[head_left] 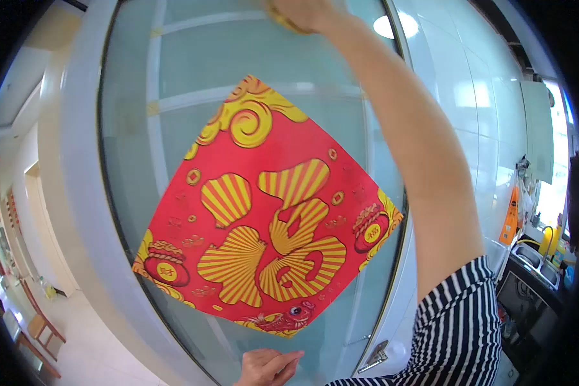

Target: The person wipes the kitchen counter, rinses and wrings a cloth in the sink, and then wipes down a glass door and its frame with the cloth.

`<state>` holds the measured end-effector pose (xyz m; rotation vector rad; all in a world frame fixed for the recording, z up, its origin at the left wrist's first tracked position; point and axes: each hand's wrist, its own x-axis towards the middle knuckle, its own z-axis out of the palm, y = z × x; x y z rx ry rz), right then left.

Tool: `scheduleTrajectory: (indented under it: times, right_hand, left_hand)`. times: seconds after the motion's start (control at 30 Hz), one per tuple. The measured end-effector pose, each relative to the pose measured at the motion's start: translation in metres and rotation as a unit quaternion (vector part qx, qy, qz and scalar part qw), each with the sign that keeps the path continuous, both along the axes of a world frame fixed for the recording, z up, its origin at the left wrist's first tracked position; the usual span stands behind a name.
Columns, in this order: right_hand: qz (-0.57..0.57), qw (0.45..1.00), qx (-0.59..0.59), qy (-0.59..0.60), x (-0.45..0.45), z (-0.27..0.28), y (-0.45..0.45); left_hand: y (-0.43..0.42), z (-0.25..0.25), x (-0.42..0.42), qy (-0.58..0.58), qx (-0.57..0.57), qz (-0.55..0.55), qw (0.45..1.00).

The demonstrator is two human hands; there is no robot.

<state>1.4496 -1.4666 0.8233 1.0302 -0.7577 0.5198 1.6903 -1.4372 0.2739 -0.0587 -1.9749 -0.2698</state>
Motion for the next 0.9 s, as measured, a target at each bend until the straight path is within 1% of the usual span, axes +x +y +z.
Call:
scheduleTrajectory:
  times: [0.03, 0.07, 0.1, 0.13, 0.17, 0.2, 0.23, 0.27, 0.3, 0.37, 0.43, 0.5, 0.57, 0.63, 0.67, 0.73, 0.77, 0.83, 0.9]
  right_hand:
    - [-0.063, 0.997, -0.035, 0.012, -0.03, -0.002, 0.009]
    - [-0.054, 0.997, -0.052, 0.007, -0.058, -0.011, 0.025]
    - [-0.046, 0.996, -0.07, 0.003, -0.084, -0.02, 0.041]
    - [-0.078, 0.994, -0.072, -0.007, -0.109, -0.027, 0.059]
    - [-0.108, 0.991, -0.075, -0.014, -0.124, -0.032, 0.072]
    - [-0.11, 0.991, -0.073, -0.018, -0.125, -0.036, 0.077]
    - [-0.019, 0.996, -0.045, -0.071, -0.122, -0.043, 0.082]
    - [0.073, 0.989, -0.017, -0.125, -0.12, -0.053, 0.086]
    - [0.072, 0.988, -0.016, -0.134, -0.116, -0.069, 0.089]
    - [0.067, 0.972, 0.126, -0.185, -0.102, -0.105, 0.101]
    - [0.081, 0.995, 0.062, 0.012, -0.118, -0.157, 0.097]
    - [0.026, 0.988, 0.144, -0.05, -0.111, -0.218, 0.117]
    - [-0.011, 0.964, 0.259, -0.058, -0.111, -0.263, 0.131]
    - [-0.074, 0.94, 0.326, -0.064, -0.102, -0.312, 0.151]
    - [-0.074, 0.94, 0.328, -0.06, -0.102, -0.315, 0.153]
    - [-0.071, 0.948, 0.296, -0.088, -0.101, -0.318, 0.151]
    - [-0.068, 0.948, 0.298, -0.086, -0.1, -0.307, 0.148]
    - [0.068, 0.979, 0.156, -0.115, -0.097, -0.256, 0.131]
    - [0.071, 0.996, 0.017, -0.047, -0.095, -0.204, 0.097]
  left_hand:
    - [0.0, -0.004, -0.002, -0.006, 0.005, -0.012, 1.0]
    - [-0.001, -0.009, -0.003, -0.015, 0.007, -0.015, 1.0]
    - [-0.002, -0.015, -0.004, -0.023, -0.016, 0.004, 1.0]
    - [-0.004, -0.02, -0.007, -0.027, -0.042, 0.022, 0.999]
    - [-0.006, -0.023, -0.009, -0.031, -0.042, 0.018, 0.998]
    - [-0.008, -0.026, -0.01, -0.064, -0.028, 0.023, 0.997]
    - [-0.009, -0.028, -0.01, -0.1, -0.015, 0.029, 0.994]
    - [-0.009, -0.029, -0.01, -0.108, -0.013, 0.029, 0.994]
    - [-0.008, -0.028, -0.009, -0.112, -0.014, 0.044, 0.993]
    - [-0.007, -0.025, -0.007, -0.117, -0.017, 0.052, 0.992]
    - [-0.003, -0.02, -0.009, -0.073, 0.01, 0.074, 0.995]
    - [-0.002, -0.021, -0.009, -0.07, 0.011, 0.075, 0.995]
    - [0.0, -0.024, -0.007, -0.066, 0.011, 0.08, 0.995]
    - [0.003, -0.029, -0.002, -0.035, 0.016, 0.082, 0.996]
    - [0.005, -0.033, 0.001, -0.03, 0.019, 0.083, 0.996]
    - [0.008, -0.039, 0.009, -0.091, 0.041, 0.13, 0.986]
    - [0.008, -0.042, 0.012, -0.091, 0.043, 0.134, 0.986]
    - [0.009, -0.047, 0.015, -0.11, 0.058, 0.139, 0.982]
    - [0.004, -0.054, 0.007, -0.087, 0.058, 0.137, 0.985]
